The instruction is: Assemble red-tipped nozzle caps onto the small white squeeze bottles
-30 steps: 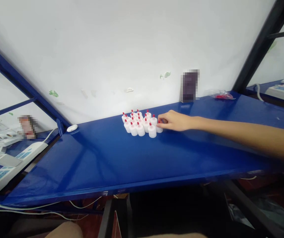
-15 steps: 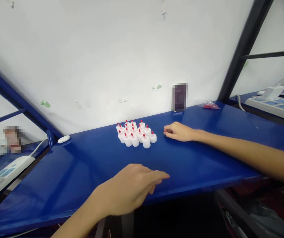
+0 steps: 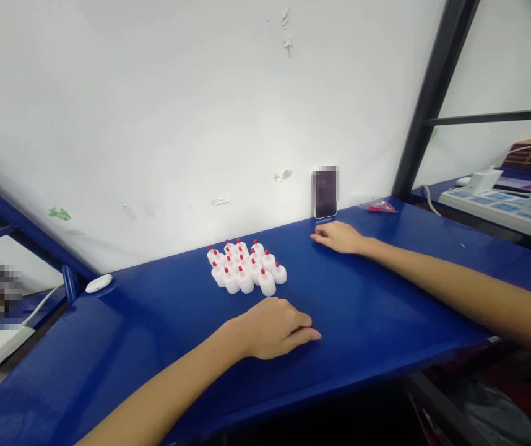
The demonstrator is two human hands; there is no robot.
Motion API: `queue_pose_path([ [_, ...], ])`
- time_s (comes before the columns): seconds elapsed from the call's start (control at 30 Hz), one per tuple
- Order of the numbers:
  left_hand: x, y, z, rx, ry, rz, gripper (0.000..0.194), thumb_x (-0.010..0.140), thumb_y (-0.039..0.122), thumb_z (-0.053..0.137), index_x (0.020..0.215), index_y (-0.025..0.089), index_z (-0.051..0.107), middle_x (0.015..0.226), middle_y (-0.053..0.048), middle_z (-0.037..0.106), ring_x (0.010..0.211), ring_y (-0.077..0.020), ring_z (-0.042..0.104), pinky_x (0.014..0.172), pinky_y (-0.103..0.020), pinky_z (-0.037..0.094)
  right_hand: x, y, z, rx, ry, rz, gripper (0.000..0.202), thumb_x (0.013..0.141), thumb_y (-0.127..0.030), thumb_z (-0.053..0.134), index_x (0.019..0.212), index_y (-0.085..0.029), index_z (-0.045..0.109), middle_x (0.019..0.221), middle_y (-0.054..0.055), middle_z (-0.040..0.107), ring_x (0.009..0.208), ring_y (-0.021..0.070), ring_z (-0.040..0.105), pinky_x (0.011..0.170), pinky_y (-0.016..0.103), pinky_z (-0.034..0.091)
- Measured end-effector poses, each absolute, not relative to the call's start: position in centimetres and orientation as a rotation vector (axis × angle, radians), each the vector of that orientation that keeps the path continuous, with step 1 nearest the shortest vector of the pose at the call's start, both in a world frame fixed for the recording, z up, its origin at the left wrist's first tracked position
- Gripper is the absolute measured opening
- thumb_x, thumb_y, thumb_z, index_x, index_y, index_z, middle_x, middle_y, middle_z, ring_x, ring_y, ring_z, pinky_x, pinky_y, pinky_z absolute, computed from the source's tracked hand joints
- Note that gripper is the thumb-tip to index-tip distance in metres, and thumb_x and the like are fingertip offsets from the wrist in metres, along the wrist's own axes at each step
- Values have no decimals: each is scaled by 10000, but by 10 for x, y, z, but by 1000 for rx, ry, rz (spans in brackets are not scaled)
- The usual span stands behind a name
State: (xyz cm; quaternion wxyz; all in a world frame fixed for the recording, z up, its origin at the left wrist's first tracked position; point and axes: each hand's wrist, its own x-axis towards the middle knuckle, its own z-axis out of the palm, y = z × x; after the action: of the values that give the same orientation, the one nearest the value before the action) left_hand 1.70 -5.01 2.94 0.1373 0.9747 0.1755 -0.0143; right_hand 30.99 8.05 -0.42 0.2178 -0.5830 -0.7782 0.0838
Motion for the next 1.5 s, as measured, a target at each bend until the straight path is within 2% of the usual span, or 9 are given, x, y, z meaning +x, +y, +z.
queue_pose_path([
  [0.17, 19, -45, 21, 2870, 511, 26, 402, 1029, 395, 430, 691, 188, 495, 603, -1, 571, 553, -135, 533, 565, -270, 337, 354, 122, -2, -1765, -1813, 362, 512, 976, -540, 457, 667, -155, 594, 649, 86, 666, 560, 144, 559, 596, 273, 427],
  [0.4, 21, -39, 16, 2898, 511, 113, 371, 1011, 349, 443, 678, 188, 463, 587, 6, 542, 531, -128, 488, 559, -273, 326, 365, 151, -6, -1806, -1587, 460, 474, 972, -489, 527, 642, -152, 573, 573, 53, 628, 435, 96, 509, 500, 240, 424],
  [0.6, 21, -39, 9, 2918, 598, 232, 352, 1007, 309, 424, 678, 187, 457, 621, 5, 548, 551, -124, 480, 562, -290, 317, 360, 159, -8, -1786, -1537, 435, 519, 929, -544, 582, 579, -161, 571, 486, 43, 587, 423, 105, 502, 518, 251, 421],
  [0.8, 18, -39, 2, 2936, 706, 327, 346, 1005, 304, 412, 689, 180, 482, 681, -7, 587, 603, -128, 506, 588, -291, 302, 360, 154, -11, -1774, -1558, 380, 519, 930, -550, 555, 585, -163, 583, 493, 44, 588, 443, 116, 502, 545, 266, 420],
  [1.03, 17, -39, 2, 2831, 933, 417, 373, 1006, 322, 402, 665, 180, 453, 623, 6, 545, 569, -124, 481, 578, -281, 285, 350, 141, -9, -1698, -1727, 239, 468, 912, -478, 550, 560, -172, 579, 551, 43, 608, 556, 148, 531, 638, 287, 404],
  [1.3, 18, -38, 2, 2777, 1004, 391, 341, 989, 314, 427, 674, 184, 445, 629, 9, 553, 556, -129, 460, 564, -283, 267, 291, 73, -2, -1441, -2017, 163, 440, 848, -528, 573, 563, -198, 515, 552, -12, 561, 541, 127, 475, 585, 271, 348],
  [1.4, 17, -39, 1, 2784, 1004, 410, 331, 989, 310, 430, 685, 184, 459, 658, 3, 556, 579, -132, 471, 572, -285, 275, 257, 42, 8, -1357, -2028, 141, 320, 757, -454, 664, 619, -204, 520, 535, -44, 517, 517, 112, 439, 551, 258, 317],
  [1.5, 17, -39, 1, 2794, 1031, 444, 287, 985, 309, 440, 736, 184, 509, 743, -11, 577, 638, -141, 508, 593, -283, 300, 231, 19, 20, -1118, -2058, 189, 175, 781, -324, 610, 683, -193, 546, 553, -39, 524, 513, 113, 460, 548, 257, 328],
])
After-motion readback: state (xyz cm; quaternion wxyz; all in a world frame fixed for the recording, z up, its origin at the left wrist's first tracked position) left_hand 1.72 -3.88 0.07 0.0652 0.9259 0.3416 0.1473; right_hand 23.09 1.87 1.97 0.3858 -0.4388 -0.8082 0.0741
